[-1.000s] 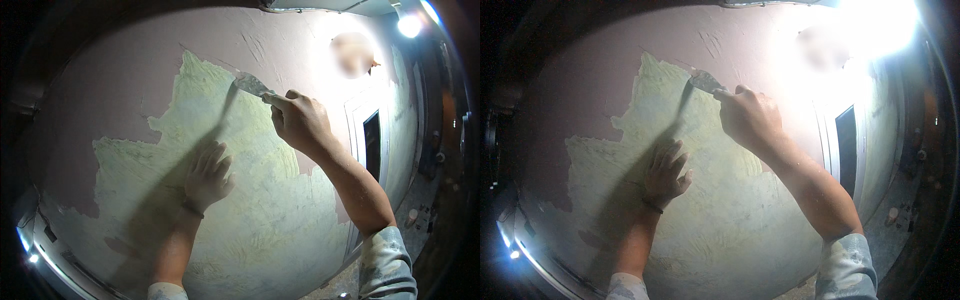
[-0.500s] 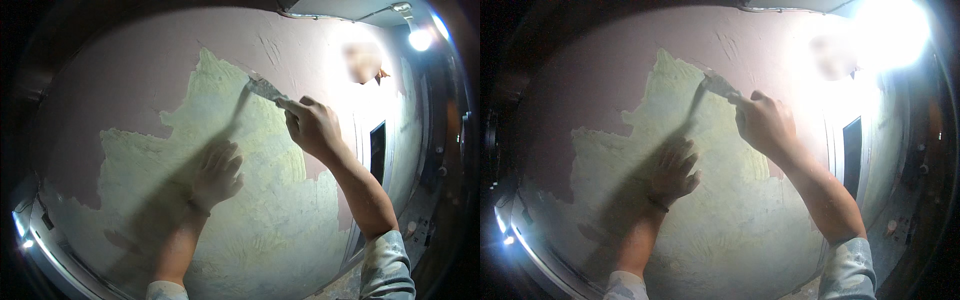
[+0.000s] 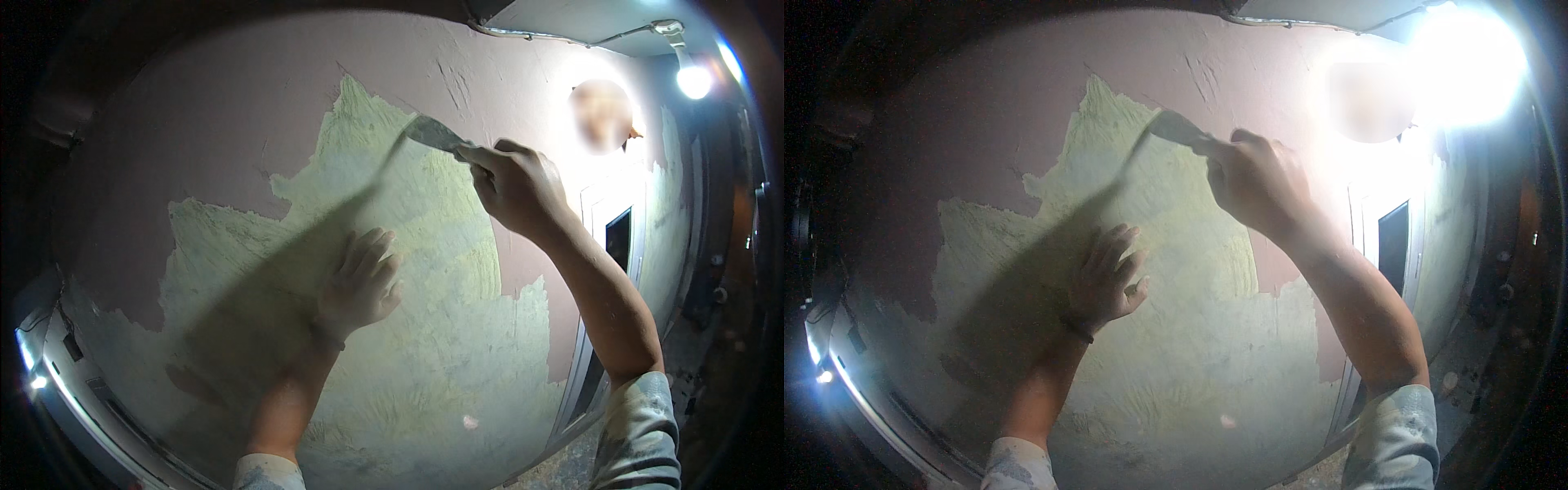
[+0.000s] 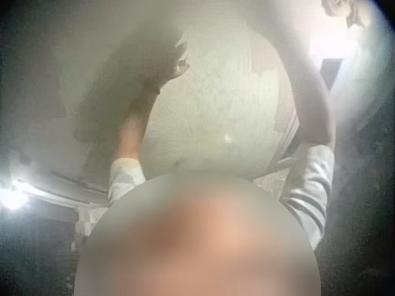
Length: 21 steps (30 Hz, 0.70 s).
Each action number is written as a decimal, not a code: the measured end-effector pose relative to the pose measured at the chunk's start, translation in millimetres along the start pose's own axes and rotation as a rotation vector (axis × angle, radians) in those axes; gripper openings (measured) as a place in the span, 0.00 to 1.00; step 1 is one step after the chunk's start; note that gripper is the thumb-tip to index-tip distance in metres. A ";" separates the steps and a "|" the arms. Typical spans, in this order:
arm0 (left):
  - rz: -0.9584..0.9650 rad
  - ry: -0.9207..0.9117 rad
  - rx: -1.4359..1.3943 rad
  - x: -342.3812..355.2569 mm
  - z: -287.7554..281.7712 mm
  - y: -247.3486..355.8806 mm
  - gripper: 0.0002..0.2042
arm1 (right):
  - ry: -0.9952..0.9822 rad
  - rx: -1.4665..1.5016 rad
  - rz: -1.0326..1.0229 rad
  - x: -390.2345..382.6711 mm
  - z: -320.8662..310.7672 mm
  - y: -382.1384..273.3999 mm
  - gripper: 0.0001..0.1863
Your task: The person applies plaster to a wall using a trowel, spreading and smoothing the material across the surface. The person repeatedly scoops plaster and spreads it in broad strokes, gradually covering more of the wall area.
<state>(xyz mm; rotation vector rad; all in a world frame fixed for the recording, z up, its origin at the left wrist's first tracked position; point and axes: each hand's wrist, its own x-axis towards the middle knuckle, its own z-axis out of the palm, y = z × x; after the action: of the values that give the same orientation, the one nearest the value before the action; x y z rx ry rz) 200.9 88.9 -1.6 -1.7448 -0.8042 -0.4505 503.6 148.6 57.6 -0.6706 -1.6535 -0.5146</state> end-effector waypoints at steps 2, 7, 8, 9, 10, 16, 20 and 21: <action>0.000 0.018 -0.006 -0.3 1.2 -0.6 0.23 | -0.030 -0.018 -0.009 -2.3 -0.2 2.3 0.14; -0.010 0.018 -0.059 -0.8 3.8 -1.8 0.25 | -0.017 -0.023 0.013 -3.3 -0.3 1.9 0.14; -0.002 0.031 -0.049 -1.0 4.2 -2.0 0.25 | 0.054 -0.009 -0.045 -3.7 -0.8 1.1 0.15; -0.003 0.017 -0.038 -1.3 4.2 -2.2 0.25 | 0.041 -0.074 -0.045 -1.9 -1.2 0.3 0.13; 0.005 0.021 -0.035 -1.5 3.9 -2.5 0.25 | -0.023 -0.059 -0.001 -1.3 -1.8 -0.7 0.13; 0.002 -0.002 -0.059 -1.0 2.4 -2.0 0.25 | 0.062 -0.020 -0.105 5.3 -5.4 -2.0 0.15; -0.009 0.006 -0.059 0.1 2.4 -1.9 0.21 | -0.086 -0.097 0.040 7.4 -2.4 -2.9 0.12; -0.004 0.016 -0.047 -0.5 1.9 -1.5 0.21 | -0.076 -0.104 0.027 7.6 -1.8 -4.1 0.12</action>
<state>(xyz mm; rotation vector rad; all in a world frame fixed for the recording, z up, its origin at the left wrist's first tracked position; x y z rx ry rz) 199.3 90.8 -1.5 -1.7814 -0.7910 -0.4889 501.3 145.6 65.5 -0.7966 -1.6953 -0.5646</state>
